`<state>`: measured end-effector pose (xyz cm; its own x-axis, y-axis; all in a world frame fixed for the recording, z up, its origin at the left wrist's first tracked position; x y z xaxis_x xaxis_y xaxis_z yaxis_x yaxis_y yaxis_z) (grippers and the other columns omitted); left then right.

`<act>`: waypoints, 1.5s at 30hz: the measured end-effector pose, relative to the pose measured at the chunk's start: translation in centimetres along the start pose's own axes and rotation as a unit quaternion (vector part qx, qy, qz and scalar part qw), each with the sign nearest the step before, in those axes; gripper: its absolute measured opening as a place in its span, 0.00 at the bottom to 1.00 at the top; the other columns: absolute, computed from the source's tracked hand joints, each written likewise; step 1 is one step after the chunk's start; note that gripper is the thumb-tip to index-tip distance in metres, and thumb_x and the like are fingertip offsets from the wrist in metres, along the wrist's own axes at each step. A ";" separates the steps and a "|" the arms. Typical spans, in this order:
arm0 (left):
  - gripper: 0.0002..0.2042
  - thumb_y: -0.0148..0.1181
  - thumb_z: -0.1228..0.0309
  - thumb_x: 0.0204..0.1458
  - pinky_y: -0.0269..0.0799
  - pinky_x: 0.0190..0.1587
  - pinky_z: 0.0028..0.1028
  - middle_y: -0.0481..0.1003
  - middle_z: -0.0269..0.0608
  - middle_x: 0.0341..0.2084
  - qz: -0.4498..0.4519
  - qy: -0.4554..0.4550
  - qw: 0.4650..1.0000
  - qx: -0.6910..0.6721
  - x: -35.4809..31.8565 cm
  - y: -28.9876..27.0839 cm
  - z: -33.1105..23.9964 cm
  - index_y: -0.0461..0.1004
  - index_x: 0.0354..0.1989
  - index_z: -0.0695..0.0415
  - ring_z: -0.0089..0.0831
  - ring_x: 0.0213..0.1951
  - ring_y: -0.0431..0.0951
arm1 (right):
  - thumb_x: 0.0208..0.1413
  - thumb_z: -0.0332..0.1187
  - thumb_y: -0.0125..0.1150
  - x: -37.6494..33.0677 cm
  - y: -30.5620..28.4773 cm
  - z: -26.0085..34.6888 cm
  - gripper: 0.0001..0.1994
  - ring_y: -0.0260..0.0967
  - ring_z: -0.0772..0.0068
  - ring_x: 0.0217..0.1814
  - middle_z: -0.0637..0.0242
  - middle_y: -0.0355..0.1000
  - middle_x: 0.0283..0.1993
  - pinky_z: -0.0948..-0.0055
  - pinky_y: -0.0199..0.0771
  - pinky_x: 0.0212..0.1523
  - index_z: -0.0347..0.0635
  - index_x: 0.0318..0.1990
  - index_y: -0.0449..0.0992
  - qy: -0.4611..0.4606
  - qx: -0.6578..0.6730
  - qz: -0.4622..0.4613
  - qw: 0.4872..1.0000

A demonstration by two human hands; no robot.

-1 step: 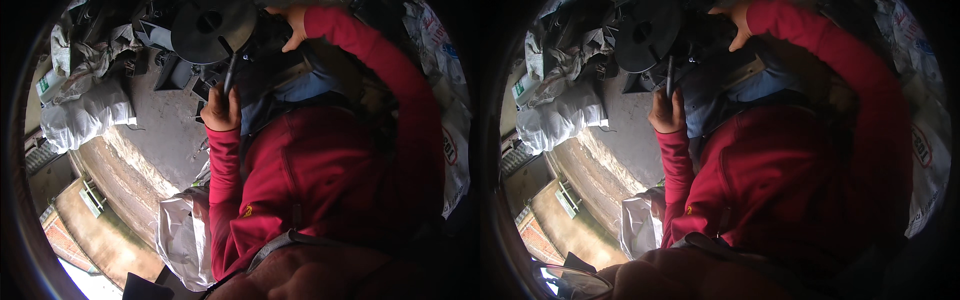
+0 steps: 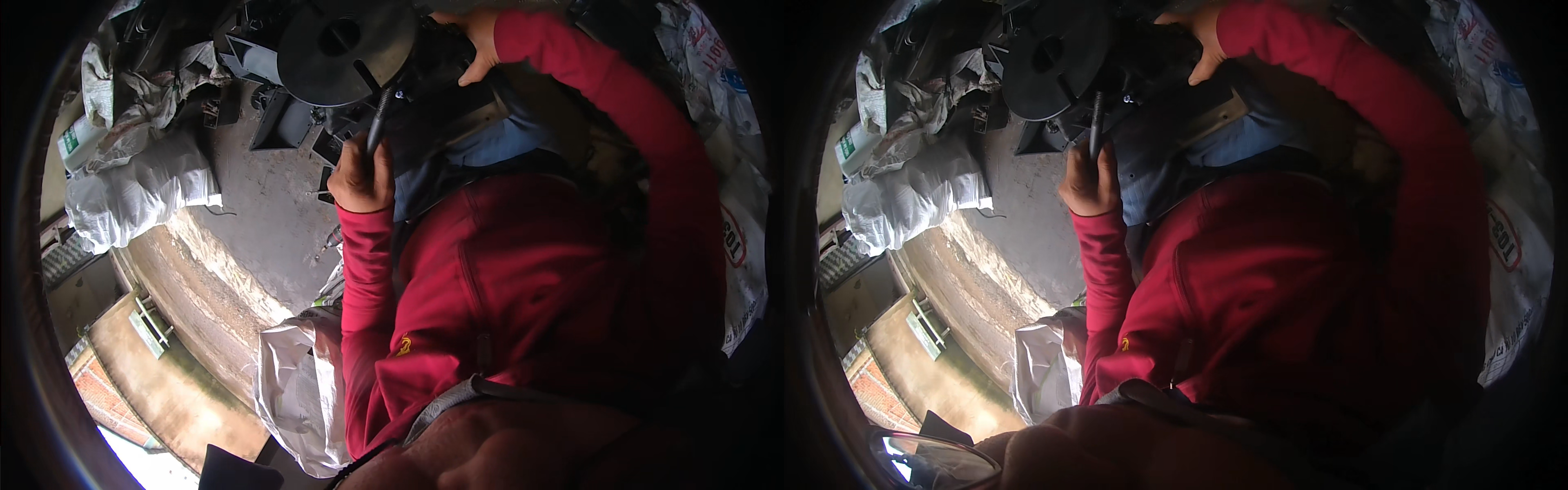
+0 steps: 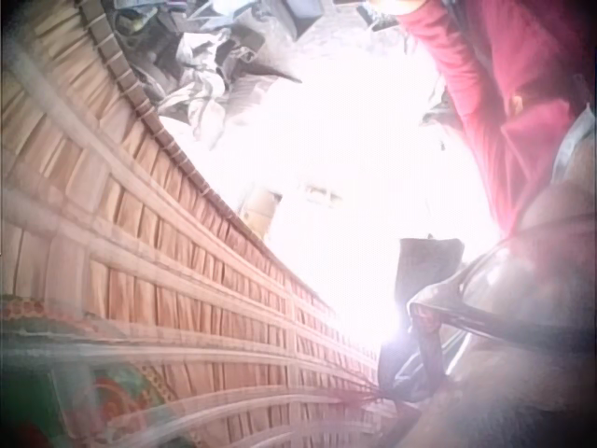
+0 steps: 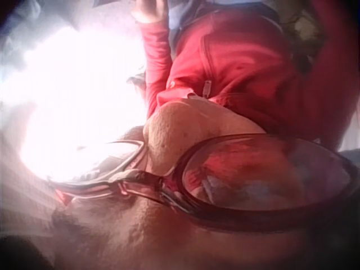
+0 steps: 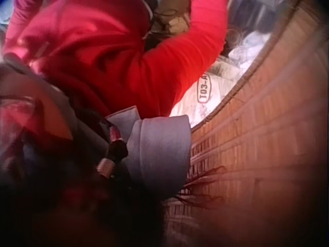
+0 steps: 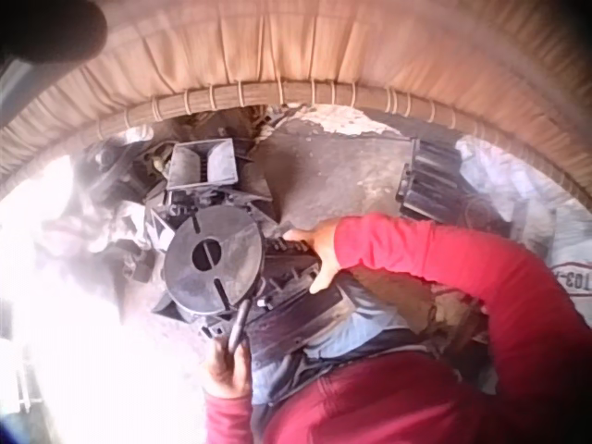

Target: The person assembles a mechanical part by inserting bolts and tightening them with a wrench and a power drill. They handle the part, bolts, and tools, securing the components together.

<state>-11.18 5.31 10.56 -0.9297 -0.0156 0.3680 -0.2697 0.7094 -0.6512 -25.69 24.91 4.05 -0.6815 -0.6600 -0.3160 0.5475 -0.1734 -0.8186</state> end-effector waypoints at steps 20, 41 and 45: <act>0.13 0.70 0.62 0.44 0.75 0.29 0.30 0.79 0.41 0.24 0.019 0.058 0.989 0.136 4.1 4.1 0.9 0.79 0.38 0.50 0.36 0.27 0.81 | 0.34 0.43 0.75 0.2 0.9 -1.1 0.53 0.76 0.55 0.42 0.53 0.76 0.41 0.65 0.74 0.42 0.46 0.68 0.47 -0.051 0.114 -0.029 0.992; 0.22 0.59 0.82 0.49 0.70 0.26 0.28 0.75 0.45 0.24 -0.027 0.067 0.997 0.024 -1.1 -0.8 -2.5 0.74 0.54 0.53 0.31 0.20 0.73 | 0.32 0.49 0.75 0.3 0.8 -1.8 0.56 0.75 0.52 0.44 0.53 0.76 0.44 0.64 0.74 0.45 0.47 0.69 0.45 -0.050 0.053 -0.039 0.997; 0.23 0.59 0.80 0.49 0.66 0.21 0.30 0.71 0.39 0.19 0.027 0.059 0.991 0.117 -1.2 1.4 -1.0 0.74 0.55 0.46 0.31 0.15 0.66 | 0.32 0.49 0.75 -0.2 0.7 -1.1 0.56 0.76 0.51 0.42 0.52 0.76 0.42 0.63 0.75 0.44 0.47 0.69 0.45 -0.033 0.013 -0.018 0.999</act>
<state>-10.15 7.01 9.89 -0.9127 0.1101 0.3936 -0.2830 0.5245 -0.8030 -25.69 25.68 3.00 -0.6688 -0.6990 -0.2532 0.5360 -0.2174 -0.8158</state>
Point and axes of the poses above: each hand's wrist, its own x-axis towards the middle knuckle, its own y-axis out of the palm, z = x × y, the point moved 10 cm from there along x, towards the middle knuckle
